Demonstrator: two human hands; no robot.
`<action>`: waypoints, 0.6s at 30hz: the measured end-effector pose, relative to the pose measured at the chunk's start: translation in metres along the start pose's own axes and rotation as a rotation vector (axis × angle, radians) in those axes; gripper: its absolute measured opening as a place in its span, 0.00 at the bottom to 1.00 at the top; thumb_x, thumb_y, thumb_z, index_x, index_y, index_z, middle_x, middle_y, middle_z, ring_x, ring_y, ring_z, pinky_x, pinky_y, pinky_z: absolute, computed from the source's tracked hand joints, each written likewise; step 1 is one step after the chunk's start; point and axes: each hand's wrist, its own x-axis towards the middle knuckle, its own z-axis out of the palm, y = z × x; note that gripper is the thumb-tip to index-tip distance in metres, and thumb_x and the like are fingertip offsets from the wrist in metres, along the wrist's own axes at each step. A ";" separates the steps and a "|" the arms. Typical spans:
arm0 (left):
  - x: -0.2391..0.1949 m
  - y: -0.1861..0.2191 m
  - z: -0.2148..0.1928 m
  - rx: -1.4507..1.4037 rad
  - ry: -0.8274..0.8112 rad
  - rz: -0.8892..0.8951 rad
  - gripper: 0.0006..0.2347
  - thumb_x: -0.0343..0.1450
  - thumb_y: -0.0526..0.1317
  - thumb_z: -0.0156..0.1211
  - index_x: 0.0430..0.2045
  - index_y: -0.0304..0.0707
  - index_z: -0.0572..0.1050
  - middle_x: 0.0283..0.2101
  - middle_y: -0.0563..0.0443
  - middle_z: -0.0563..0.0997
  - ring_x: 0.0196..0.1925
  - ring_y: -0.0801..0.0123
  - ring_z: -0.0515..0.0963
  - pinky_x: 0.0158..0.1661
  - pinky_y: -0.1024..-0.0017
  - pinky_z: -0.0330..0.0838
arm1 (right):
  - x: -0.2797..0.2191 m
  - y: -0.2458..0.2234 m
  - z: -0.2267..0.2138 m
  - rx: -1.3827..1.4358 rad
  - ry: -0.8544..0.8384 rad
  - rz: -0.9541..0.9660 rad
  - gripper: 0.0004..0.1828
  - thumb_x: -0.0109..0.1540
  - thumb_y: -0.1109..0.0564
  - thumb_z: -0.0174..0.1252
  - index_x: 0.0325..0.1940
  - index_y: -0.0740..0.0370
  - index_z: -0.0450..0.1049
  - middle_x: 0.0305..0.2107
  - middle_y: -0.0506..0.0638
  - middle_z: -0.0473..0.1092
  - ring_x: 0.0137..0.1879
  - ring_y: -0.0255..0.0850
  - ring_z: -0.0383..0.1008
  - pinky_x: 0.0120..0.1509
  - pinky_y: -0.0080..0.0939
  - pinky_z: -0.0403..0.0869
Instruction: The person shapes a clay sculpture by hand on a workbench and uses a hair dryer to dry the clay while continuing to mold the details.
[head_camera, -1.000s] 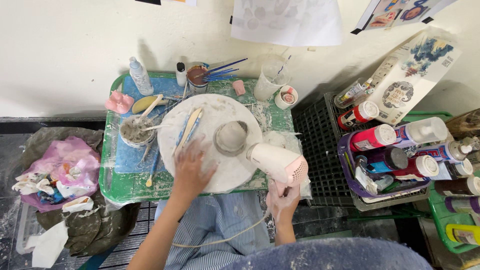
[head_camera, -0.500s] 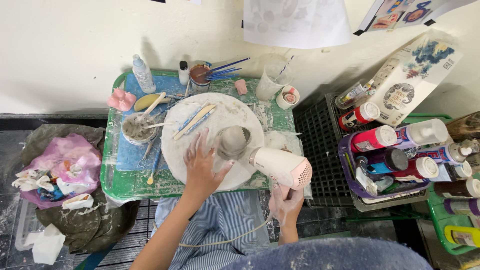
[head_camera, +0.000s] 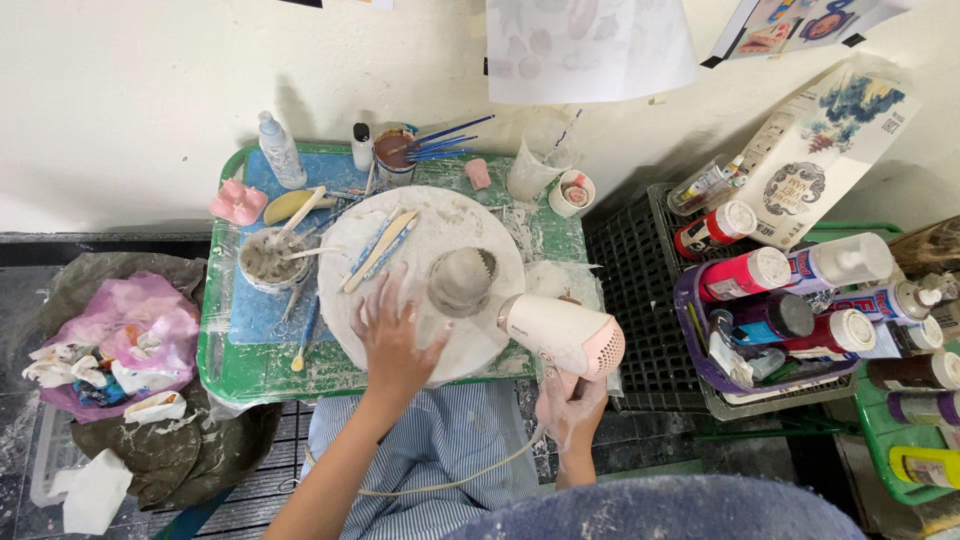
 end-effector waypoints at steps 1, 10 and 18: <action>0.001 -0.007 0.000 -0.021 0.029 0.017 0.24 0.67 0.50 0.64 0.51 0.28 0.77 0.72 0.42 0.61 0.75 0.49 0.55 0.69 0.48 0.43 | 0.001 0.001 0.000 0.021 -0.001 -0.009 0.24 0.61 0.63 0.61 0.61 0.73 0.66 0.51 0.59 0.73 0.55 0.41 0.76 0.57 0.39 0.75; 0.012 -0.034 -0.024 -0.034 -0.121 0.097 0.24 0.63 0.53 0.67 0.46 0.32 0.78 0.69 0.47 0.65 0.71 0.52 0.61 0.66 0.48 0.50 | 0.005 -0.009 -0.002 0.062 0.008 0.031 0.23 0.62 0.62 0.60 0.59 0.74 0.65 0.45 0.59 0.73 0.46 0.38 0.77 0.46 0.36 0.78; 0.012 -0.005 -0.019 0.005 -0.105 0.025 0.27 0.65 0.56 0.66 0.52 0.35 0.78 0.70 0.45 0.62 0.72 0.50 0.55 0.67 0.46 0.42 | 0.006 -0.015 0.002 -0.008 0.058 0.015 0.23 0.61 0.62 0.61 0.58 0.72 0.65 0.45 0.58 0.73 0.46 0.39 0.78 0.46 0.37 0.79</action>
